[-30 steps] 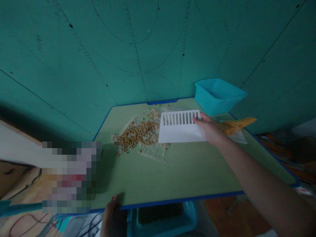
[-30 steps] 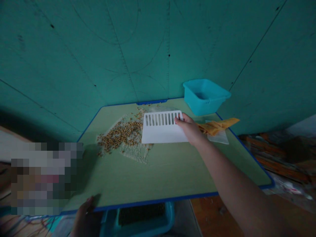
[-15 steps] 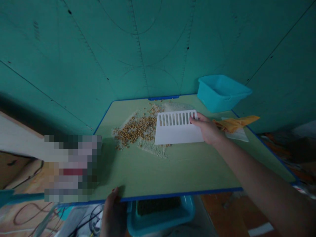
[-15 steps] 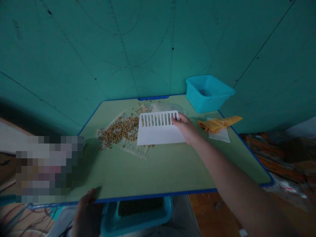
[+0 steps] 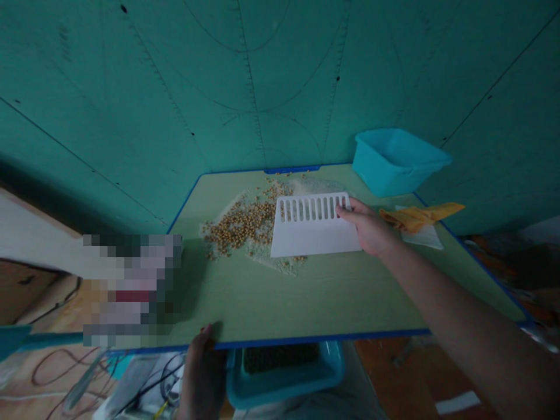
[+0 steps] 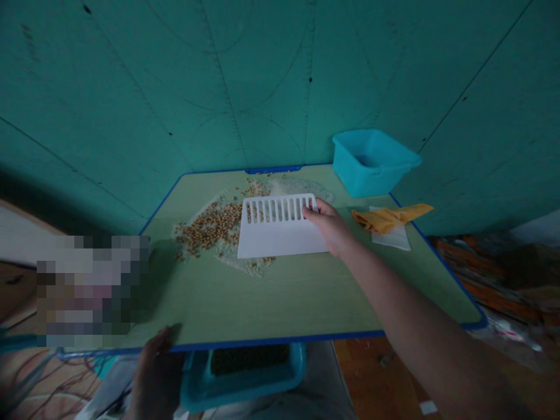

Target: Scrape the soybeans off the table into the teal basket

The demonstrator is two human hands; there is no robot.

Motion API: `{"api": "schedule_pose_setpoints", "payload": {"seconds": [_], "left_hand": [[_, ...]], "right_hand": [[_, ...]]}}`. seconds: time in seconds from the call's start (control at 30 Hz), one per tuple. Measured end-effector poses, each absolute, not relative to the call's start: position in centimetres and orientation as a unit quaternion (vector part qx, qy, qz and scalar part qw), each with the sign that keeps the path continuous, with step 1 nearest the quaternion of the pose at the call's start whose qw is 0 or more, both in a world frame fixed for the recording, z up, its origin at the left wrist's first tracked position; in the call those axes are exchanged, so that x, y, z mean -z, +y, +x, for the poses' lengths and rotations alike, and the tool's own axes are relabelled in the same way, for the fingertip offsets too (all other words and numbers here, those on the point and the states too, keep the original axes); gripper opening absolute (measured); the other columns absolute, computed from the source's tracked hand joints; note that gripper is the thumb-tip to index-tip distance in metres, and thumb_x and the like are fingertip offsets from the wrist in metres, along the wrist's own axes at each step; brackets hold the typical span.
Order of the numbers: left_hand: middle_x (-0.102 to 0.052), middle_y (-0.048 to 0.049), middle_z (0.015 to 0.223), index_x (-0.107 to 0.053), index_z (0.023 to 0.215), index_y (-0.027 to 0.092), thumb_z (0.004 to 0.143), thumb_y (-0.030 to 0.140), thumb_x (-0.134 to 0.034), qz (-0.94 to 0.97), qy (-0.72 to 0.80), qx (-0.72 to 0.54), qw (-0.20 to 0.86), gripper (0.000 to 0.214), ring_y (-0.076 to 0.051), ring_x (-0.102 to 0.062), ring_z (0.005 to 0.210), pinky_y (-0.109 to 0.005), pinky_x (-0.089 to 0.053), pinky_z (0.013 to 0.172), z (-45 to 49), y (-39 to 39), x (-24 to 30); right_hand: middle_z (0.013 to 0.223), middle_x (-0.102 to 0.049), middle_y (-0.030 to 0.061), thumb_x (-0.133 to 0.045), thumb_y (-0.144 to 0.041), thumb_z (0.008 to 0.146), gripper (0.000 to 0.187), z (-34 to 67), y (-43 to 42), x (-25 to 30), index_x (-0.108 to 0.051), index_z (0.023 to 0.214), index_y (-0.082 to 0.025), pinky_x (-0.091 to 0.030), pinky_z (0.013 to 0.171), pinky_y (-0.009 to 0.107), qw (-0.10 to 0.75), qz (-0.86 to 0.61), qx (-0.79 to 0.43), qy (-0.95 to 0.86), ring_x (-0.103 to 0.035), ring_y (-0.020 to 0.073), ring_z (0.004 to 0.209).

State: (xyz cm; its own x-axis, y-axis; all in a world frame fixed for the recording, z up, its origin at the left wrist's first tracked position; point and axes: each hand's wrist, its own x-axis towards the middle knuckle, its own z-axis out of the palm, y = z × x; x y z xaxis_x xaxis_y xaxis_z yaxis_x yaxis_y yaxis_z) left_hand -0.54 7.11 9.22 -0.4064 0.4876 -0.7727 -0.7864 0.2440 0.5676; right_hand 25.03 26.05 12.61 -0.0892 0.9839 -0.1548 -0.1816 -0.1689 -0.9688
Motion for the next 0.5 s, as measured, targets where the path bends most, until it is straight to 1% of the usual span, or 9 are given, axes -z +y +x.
{"api": "schedule_pose_setpoints", "payload": {"seconds": [0.1, 0.17, 0.3, 0.37, 0.47, 0.5], "left_hand": [[-0.070, 0.0044, 0.062, -0.060, 0.075, 0.021, 0.074, 0.021, -0.052, -0.138, 0.575, -0.609, 0.528, 0.008, -0.018, -0.065, 0.054, -0.030, -0.051, 0.057, -0.52, 7.17, -9.34], [-0.070, 0.0038, 0.061, -0.060, 0.074, 0.021, 0.074, 0.020, -0.051, -0.138, 0.578, -0.607, 0.527, 0.009, -0.019, -0.065, 0.055, -0.030, -0.051, 0.057, -0.52, 7.14, -9.51], [-0.071, 0.0018, 0.062, -0.061, 0.079, 0.022, 0.074, 0.021, -0.052, -0.137, 0.587, -0.596, 0.531, 0.011, -0.020, -0.065, 0.057, -0.031, -0.051, 0.056, -0.49, 7.11, -9.75], [-0.071, 0.0016, 0.065, -0.062, 0.080, 0.021, 0.074, 0.022, -0.053, -0.135, 0.586, -0.591, 0.538, 0.011, -0.020, -0.065, 0.057, -0.031, -0.051, 0.057, -0.43, 7.14, -9.82], [-0.071, 0.0034, 0.067, -0.061, 0.077, 0.022, 0.073, 0.023, -0.054, -0.117, 0.587, -0.600, 0.530, 0.009, -0.020, -0.066, 0.058, -0.032, -0.052, 0.058, -0.43, 7.12, -9.80], [-0.071, 0.0026, 0.067, -0.061, 0.076, 0.022, 0.072, 0.023, -0.055, -0.100, 0.595, -0.600, 0.525, 0.008, -0.021, -0.066, 0.059, -0.033, -0.052, 0.059, -0.51, 7.07, -9.72]], "right_hand": [[0.061, -0.050, -0.0061, -0.066, -0.037, 0.062, 0.024, 25.18, 26.17, -12.54, -0.051, 0.073, -0.023, -0.035, 0.054, 0.026, 0.497, -0.473, -0.584, -0.433, -0.048, 0.0112, 0.055], [0.061, -0.050, -0.0063, -0.066, -0.038, 0.062, 0.024, 25.19, 26.16, -12.54, -0.051, 0.073, -0.023, -0.034, 0.053, 0.026, 0.489, -0.474, -0.586, -0.440, -0.048, 0.0111, 0.054], [0.060, -0.051, -0.0056, -0.066, -0.038, 0.061, 0.025, 25.13, 26.09, -12.55, -0.052, 0.075, -0.023, -0.035, 0.053, 0.026, 0.469, -0.472, -0.607, -0.434, -0.049, 0.0116, 0.054], [0.062, -0.053, -0.0048, -0.067, -0.038, 0.061, 0.025, 25.22, 26.23, -12.42, -0.054, 0.077, -0.023, -0.036, 0.054, 0.026, 0.476, -0.473, -0.607, -0.427, -0.050, 0.0123, 0.055], [0.064, -0.055, -0.0045, -0.067, -0.036, 0.062, 0.023, 25.45, 26.53, -12.11, -0.055, 0.077, -0.024, -0.037, 0.055, 0.026, 0.497, -0.472, -0.587, -0.430, -0.051, 0.0126, 0.057], [0.064, -0.055, -0.0046, -0.066, -0.036, 0.062, 0.021, 25.51, 26.59, -12.02, -0.055, 0.076, -0.024, -0.037, 0.056, 0.027, 0.500, -0.471, -0.582, -0.435, -0.051, 0.0127, 0.057]]}}
